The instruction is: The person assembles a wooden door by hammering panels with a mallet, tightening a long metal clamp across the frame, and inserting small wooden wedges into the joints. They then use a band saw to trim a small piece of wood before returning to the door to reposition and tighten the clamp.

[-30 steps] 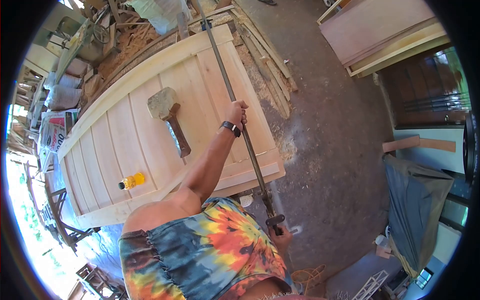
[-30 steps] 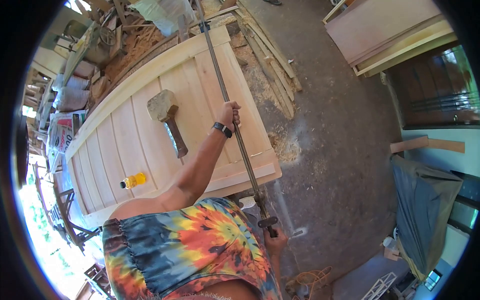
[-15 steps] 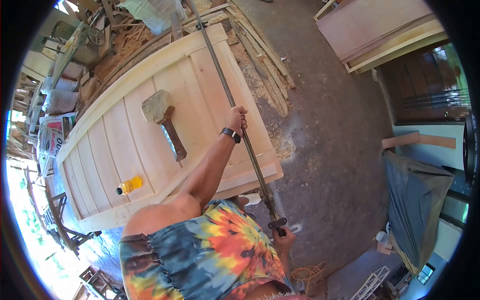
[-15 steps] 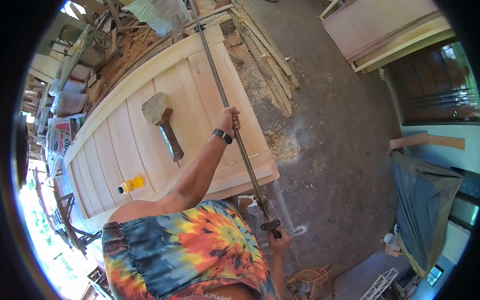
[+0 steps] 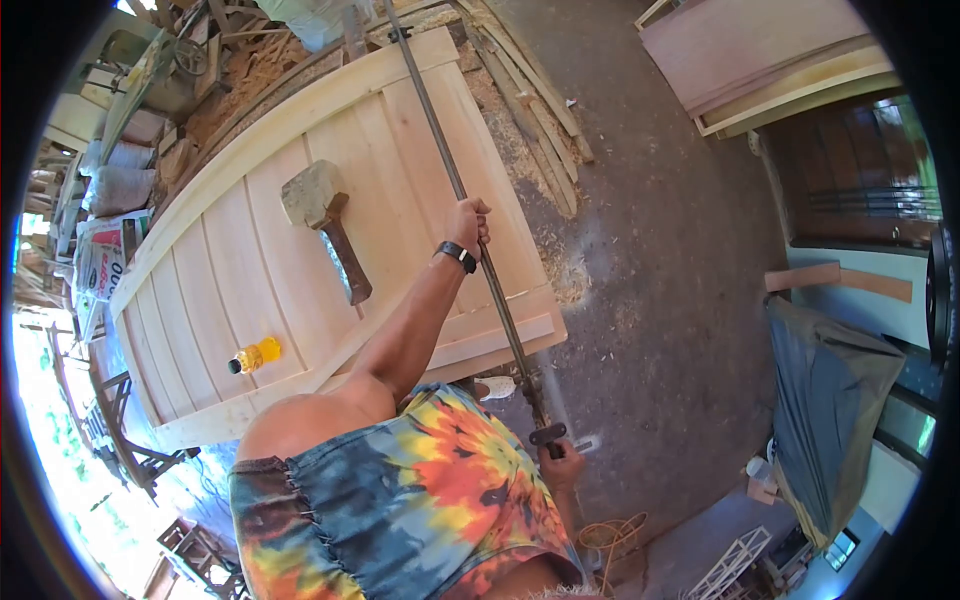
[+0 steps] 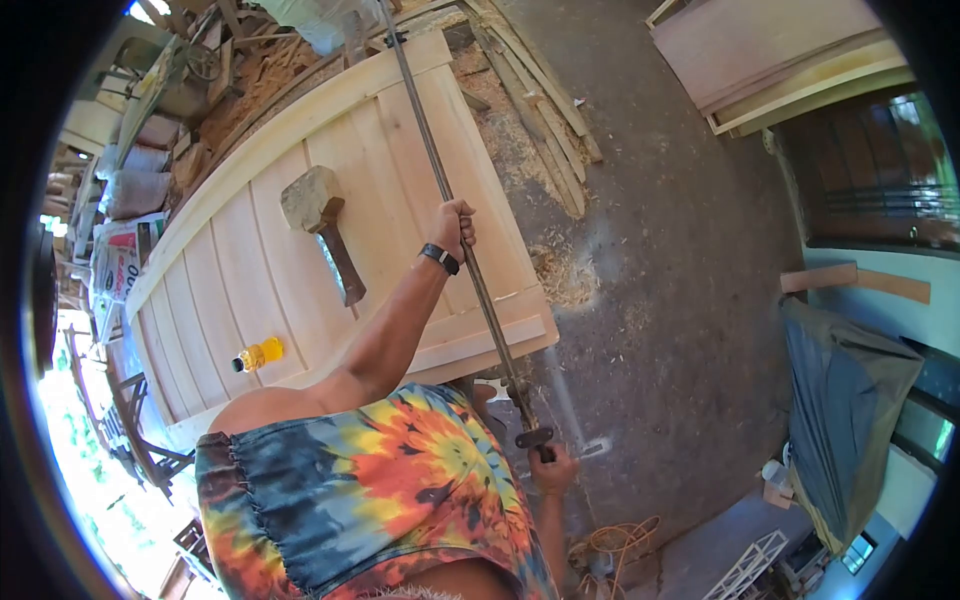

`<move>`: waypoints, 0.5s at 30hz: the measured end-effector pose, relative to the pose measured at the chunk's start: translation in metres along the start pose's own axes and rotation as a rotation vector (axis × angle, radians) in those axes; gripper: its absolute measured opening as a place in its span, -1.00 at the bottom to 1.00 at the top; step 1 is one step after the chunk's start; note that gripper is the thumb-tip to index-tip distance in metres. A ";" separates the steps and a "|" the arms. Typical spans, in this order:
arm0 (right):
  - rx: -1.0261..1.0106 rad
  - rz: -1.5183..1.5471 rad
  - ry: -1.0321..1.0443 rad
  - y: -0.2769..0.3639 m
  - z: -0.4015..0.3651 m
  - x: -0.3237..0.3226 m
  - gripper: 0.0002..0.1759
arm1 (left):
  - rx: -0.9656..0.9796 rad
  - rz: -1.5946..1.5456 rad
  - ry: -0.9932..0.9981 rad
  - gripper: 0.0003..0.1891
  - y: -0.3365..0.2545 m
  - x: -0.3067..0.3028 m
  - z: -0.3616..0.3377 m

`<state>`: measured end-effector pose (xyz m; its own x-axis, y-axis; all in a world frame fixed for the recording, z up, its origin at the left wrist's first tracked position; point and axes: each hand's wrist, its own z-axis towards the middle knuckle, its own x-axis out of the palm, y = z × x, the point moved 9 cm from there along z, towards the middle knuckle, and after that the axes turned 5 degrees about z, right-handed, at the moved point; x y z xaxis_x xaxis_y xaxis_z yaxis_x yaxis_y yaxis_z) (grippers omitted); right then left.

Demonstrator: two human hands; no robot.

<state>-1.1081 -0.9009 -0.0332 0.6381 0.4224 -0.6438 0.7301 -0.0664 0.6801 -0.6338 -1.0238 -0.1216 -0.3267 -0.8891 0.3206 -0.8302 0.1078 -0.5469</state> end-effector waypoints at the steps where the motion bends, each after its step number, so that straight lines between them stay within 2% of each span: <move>1: -0.008 0.021 -0.002 0.007 -0.001 -0.001 -0.76 | 0.003 -0.003 -0.002 -0.73 -0.001 -0.002 0.000; 15: 0.063 -0.004 0.026 -0.008 0.008 0.014 -0.76 | -0.005 -0.013 -0.011 -0.78 0.007 -0.007 0.009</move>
<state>-1.1033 -0.9020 -0.0507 0.6290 0.4464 -0.6365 0.7472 -0.1211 0.6535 -0.6331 -1.0207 -0.1350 -0.3113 -0.8951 0.3191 -0.8365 0.0988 -0.5389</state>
